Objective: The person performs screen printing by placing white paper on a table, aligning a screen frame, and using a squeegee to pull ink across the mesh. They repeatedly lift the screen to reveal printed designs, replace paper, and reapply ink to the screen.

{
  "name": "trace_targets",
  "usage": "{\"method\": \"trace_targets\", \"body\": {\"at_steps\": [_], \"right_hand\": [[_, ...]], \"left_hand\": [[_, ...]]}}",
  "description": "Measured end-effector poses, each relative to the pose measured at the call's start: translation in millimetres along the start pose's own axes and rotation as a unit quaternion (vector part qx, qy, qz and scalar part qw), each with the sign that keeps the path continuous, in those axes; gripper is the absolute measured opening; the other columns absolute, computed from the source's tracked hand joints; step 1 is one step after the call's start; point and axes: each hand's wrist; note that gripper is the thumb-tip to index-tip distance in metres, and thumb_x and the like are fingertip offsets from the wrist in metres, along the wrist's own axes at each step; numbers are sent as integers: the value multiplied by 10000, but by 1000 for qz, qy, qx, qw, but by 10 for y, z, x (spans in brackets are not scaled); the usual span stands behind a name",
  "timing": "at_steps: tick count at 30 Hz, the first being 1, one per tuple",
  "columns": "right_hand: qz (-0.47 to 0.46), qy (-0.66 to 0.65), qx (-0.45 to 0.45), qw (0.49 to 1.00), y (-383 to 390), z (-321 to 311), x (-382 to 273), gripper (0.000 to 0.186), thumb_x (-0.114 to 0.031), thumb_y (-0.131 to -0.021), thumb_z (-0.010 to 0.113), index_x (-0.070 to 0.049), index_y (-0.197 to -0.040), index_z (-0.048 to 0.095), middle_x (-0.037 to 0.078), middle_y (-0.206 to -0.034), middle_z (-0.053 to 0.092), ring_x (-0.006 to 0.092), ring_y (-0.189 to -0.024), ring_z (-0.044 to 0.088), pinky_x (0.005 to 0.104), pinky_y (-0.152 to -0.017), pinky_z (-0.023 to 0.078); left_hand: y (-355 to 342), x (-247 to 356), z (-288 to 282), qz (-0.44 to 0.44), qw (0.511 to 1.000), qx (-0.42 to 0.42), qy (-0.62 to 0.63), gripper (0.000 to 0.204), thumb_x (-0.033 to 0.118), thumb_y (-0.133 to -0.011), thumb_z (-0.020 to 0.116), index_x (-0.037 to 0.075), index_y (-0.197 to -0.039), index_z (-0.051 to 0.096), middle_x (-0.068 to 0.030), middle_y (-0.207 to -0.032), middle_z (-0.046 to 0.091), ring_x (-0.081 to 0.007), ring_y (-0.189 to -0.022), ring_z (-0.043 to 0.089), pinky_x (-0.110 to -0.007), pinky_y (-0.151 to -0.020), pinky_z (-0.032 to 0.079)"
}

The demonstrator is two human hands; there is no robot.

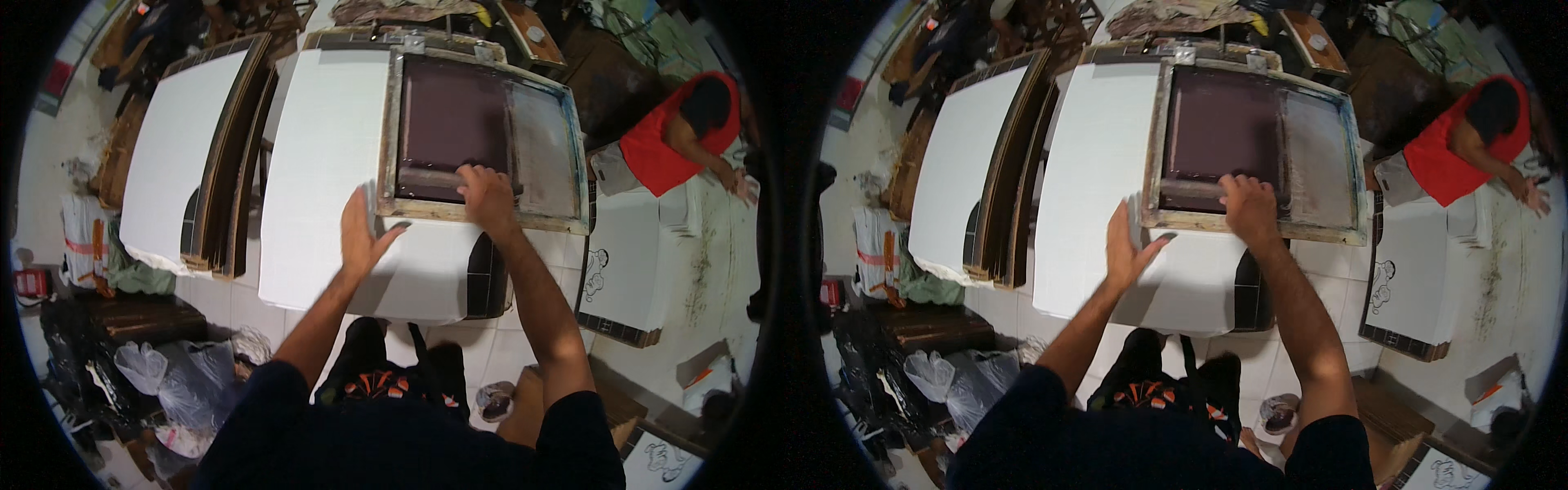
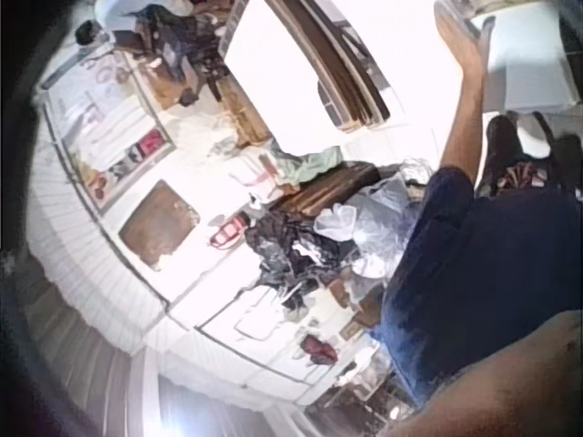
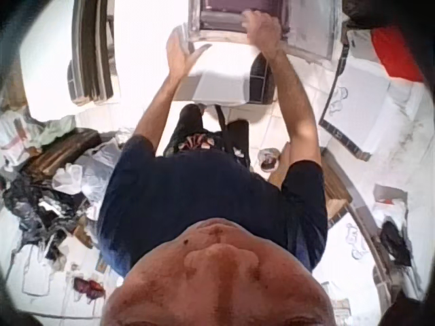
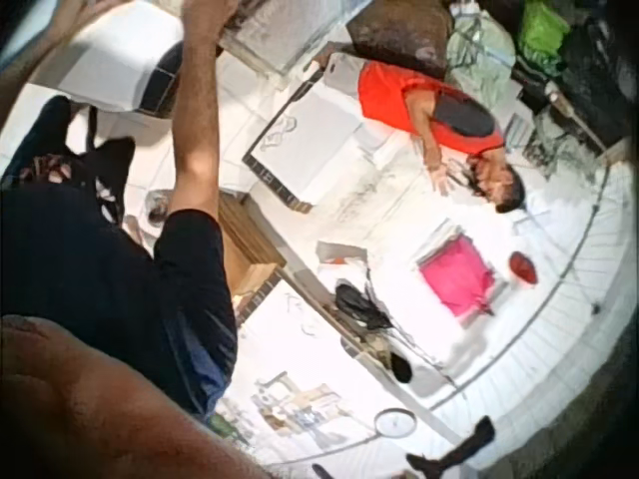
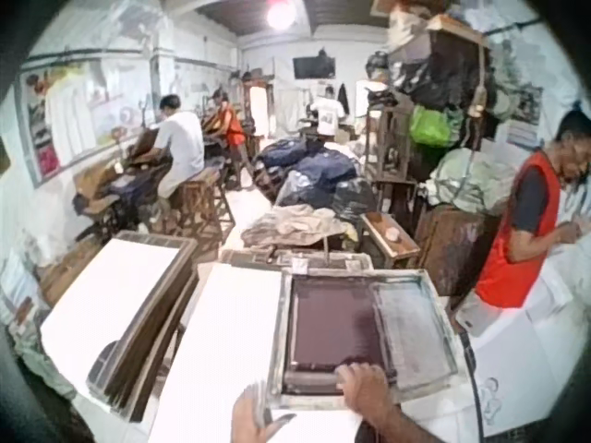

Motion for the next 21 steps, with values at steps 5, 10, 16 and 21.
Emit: {"method": "trace_targets", "body": {"at_steps": [5,10,16,21], "right_hand": [[11,41,-12,999,-365,-4,35,374,-214,-802,840,-112,-1108,652,76,-1006,672,312,-990,635,487,-858,449],[36,29,-108,993,-236,-81,-41,400,-200,-781,843,-104,-1119,652,85,-1022,661,321,-1004,617,490,-862,433],[-10,53,-3,999,-883,41,330,391,-187,-768,839,-117,-1103,649,81,-995,644,326,-998,602,472,-844,427],[-23,49,51,997,-2257,194,971,376,-234,-800,825,-120,-1108,641,93,-1013,644,322,-1028,612,482,-863,434]], "left_hand": [[-245,-161,269,-8,995,-93,-39,1358,568,-655,917,-69,-1606,187,-302,-1570,393,-457,-1509,318,-665,-1229,163],[-234,-191,327,15,997,-65,-48,1329,505,-633,940,-88,-1586,227,-241,-1597,401,-397,-1547,299,-686,-1230,152],[-248,-111,282,-18,993,-98,-60,1261,470,-657,949,-110,-1558,285,-269,-1571,424,-422,-1526,336,-699,-1229,161],[-301,-105,265,-21,991,-108,-77,1298,516,-680,930,-115,-1582,243,-269,-1595,409,-417,-1536,326,-704,-1229,144]]}}
Point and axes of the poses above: each hand's wrist, its own y-axis away from the middle knuckle, its own z-axis out of the palm, x = y × z
